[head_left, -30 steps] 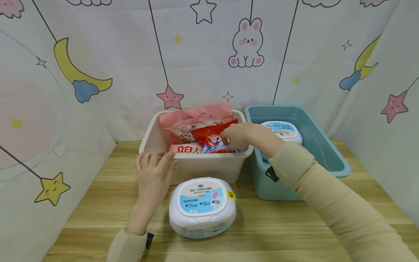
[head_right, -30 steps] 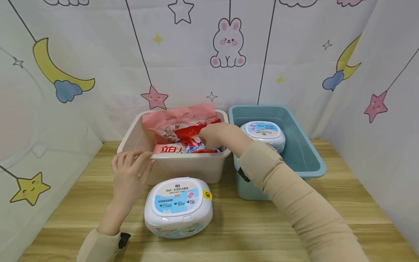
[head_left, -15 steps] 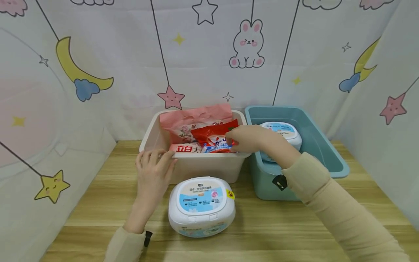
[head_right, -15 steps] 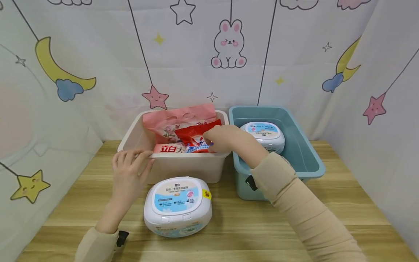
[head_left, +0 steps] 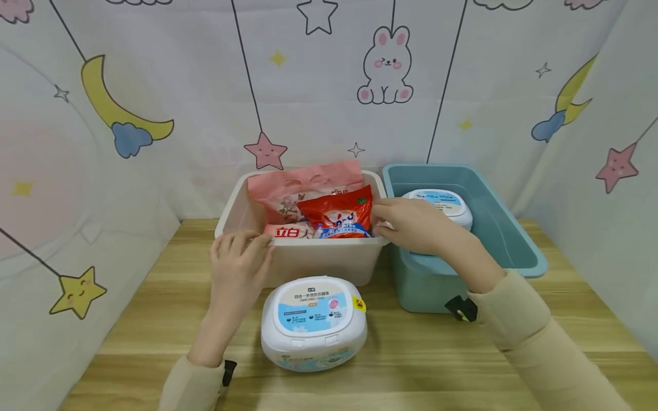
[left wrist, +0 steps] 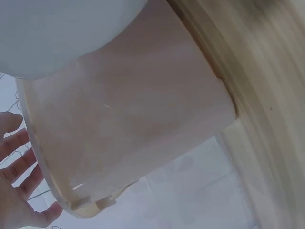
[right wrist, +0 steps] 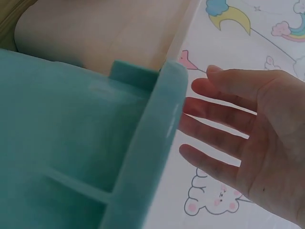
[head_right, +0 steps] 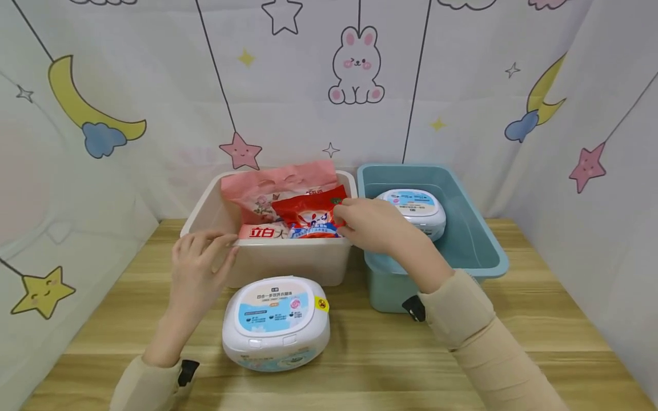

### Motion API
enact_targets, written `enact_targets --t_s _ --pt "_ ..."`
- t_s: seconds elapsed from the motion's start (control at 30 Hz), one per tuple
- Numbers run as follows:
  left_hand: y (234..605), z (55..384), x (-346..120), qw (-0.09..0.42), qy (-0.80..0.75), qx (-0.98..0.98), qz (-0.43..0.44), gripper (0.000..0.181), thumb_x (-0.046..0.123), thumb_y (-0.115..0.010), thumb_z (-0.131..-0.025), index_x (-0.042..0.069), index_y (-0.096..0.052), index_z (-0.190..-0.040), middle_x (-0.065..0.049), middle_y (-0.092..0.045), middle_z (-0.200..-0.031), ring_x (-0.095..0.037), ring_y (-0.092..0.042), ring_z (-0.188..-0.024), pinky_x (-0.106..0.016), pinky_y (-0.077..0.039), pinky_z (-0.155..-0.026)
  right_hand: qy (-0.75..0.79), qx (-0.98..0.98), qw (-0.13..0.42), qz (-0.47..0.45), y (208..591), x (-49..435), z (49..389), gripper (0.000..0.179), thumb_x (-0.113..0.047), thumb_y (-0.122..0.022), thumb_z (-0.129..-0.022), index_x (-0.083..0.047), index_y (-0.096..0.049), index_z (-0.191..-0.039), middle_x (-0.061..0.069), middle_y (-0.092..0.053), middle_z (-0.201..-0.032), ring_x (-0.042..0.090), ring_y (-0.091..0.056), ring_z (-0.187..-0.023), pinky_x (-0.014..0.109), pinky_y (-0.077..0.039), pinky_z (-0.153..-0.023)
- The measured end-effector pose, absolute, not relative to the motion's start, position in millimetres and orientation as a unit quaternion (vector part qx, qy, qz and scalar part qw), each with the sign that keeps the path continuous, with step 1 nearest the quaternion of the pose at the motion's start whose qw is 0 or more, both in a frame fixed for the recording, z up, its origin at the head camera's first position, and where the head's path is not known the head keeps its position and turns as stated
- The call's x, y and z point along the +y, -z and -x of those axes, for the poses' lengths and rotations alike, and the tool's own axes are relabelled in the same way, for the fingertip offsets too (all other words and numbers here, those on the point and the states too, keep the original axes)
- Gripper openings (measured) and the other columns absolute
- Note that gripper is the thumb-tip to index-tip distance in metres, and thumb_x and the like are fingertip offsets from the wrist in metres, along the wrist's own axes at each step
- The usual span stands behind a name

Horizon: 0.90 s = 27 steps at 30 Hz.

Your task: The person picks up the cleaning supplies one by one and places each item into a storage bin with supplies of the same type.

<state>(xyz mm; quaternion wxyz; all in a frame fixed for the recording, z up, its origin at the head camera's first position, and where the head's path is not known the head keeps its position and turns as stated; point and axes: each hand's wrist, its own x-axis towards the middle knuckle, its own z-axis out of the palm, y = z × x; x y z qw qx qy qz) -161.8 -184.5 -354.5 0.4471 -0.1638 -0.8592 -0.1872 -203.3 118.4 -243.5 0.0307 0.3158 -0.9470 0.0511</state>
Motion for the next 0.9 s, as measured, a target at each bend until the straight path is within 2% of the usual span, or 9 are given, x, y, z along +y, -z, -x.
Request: enact_targets --t_s 0.33,0.7,0.9 --pt "347 157 -179 0.436 0.181 -0.862 0.186 0.019 0.014 -0.075 -0.081 0.007 -0.071 -0.099 -0.016 -0.064 -0.099 -0.036 -0.056 -0.098 -0.056 -0.036 -0.095 -0.082 -0.94 0.096 -0.317 255 134 192 0.021 -0.026 -0.064 -0.092 -0.013 -0.067 -0.108 0.001 -0.067 -0.103 0.019 -0.063 -0.091 0.037 -0.054 -0.078" --pt "344 147 -172 0.382 0.214 -0.876 0.202 0.019 0.014 -0.075 -0.082 0.011 -0.071 -0.1 -0.013 -0.064 -0.101 -0.033 -0.056 -0.099 -0.051 -0.041 -0.088 -0.106 -0.913 0.212 -0.332 272 149 182 0.018 -0.022 -0.068 -0.088 -0.011 -0.068 -0.104 0.003 -0.069 -0.096 0.021 -0.064 -0.086 0.039 -0.054 -0.078" --pt "344 143 -168 0.369 0.211 -0.879 0.215 0.019 0.015 -0.074 -0.082 0.012 -0.071 -0.101 -0.011 -0.064 -0.1 -0.029 -0.056 -0.098 -0.049 -0.042 -0.091 -0.113 -0.897 0.262 -0.337 281 154 177 0.018 -0.02 -0.071 -0.086 -0.012 -0.068 -0.102 0.003 -0.07 -0.095 0.02 -0.063 -0.084 0.039 -0.054 -0.075"
